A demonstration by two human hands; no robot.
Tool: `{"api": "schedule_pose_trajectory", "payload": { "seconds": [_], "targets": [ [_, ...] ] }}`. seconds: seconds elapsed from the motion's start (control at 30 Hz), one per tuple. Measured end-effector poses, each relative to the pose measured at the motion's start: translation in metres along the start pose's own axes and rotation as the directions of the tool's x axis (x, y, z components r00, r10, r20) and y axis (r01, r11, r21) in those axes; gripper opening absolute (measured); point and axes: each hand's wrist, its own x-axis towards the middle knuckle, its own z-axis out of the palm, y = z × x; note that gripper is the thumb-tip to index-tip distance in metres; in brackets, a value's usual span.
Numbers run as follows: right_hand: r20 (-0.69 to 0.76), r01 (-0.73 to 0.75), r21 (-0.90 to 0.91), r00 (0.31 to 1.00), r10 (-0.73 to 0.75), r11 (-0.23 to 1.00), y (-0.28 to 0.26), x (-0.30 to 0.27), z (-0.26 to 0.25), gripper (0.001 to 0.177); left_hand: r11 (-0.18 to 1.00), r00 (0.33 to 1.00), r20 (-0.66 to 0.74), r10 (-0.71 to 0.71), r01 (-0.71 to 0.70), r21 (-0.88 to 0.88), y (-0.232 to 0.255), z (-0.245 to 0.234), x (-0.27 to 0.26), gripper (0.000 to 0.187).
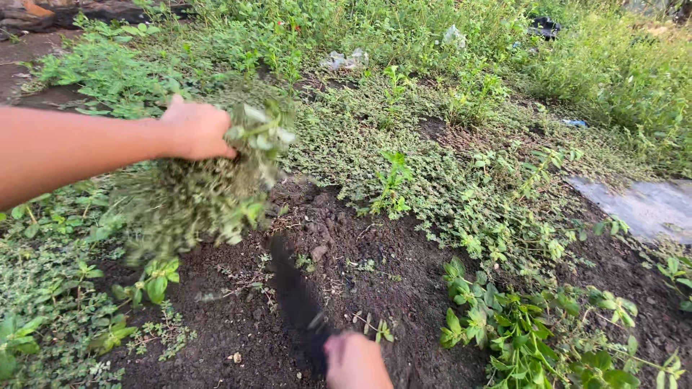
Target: The person clears weeds and small plants from a dirt area by hand and using a large blade, pulling up vegetation and cutting stems close to the ground.
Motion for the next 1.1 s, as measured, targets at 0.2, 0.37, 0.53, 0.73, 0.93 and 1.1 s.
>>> {"api": "schedule_pose_trajectory", "payload": {
  "seconds": [0.2,0.37,0.53,0.73,0.93,1.1],
  "targets": [
    [0.159,-0.634,0.411,0.757,0.633,0.655,0.002,-0.008,-0.038,0.028,0.988,0.983,0.173,0.055,-0.078,0.131,0.015,0.018,-0.027,0.051],
    [0.052,-0.264,-0.091,0.962,0.269,0.96,0.075,-0.001,0.036,0.048,0.964,0.925,0.371,0.077,-0.165,0.211,0.046,0.027,-0.049,0.046],
    [0.418,-0.242,0.03,0.884,0.208,0.97,0.143,-0.007,0.088,0.049,0.967,0.76,0.645,0.084,-0.219,0.131,0.123,0.059,-0.124,0.045],
    [0.264,-0.351,-0.096,0.893,0.364,0.932,0.102,-0.013,0.007,0.037,0.986,0.802,0.592,0.084,-0.152,0.067,0.13,0.084,-0.134,0.061],
    [0.25,-0.507,0.128,0.848,0.467,0.852,0.064,-0.024,-0.069,0.033,0.959,0.826,0.535,0.176,-0.266,0.094,0.127,0.097,-0.118,0.045],
    [0.261,-0.622,0.293,0.783,0.565,0.726,0.086,-0.03,-0.091,0.034,0.886,0.811,0.543,0.215,-0.396,0.241,0.165,0.024,-0.05,0.045]
  ]
}}
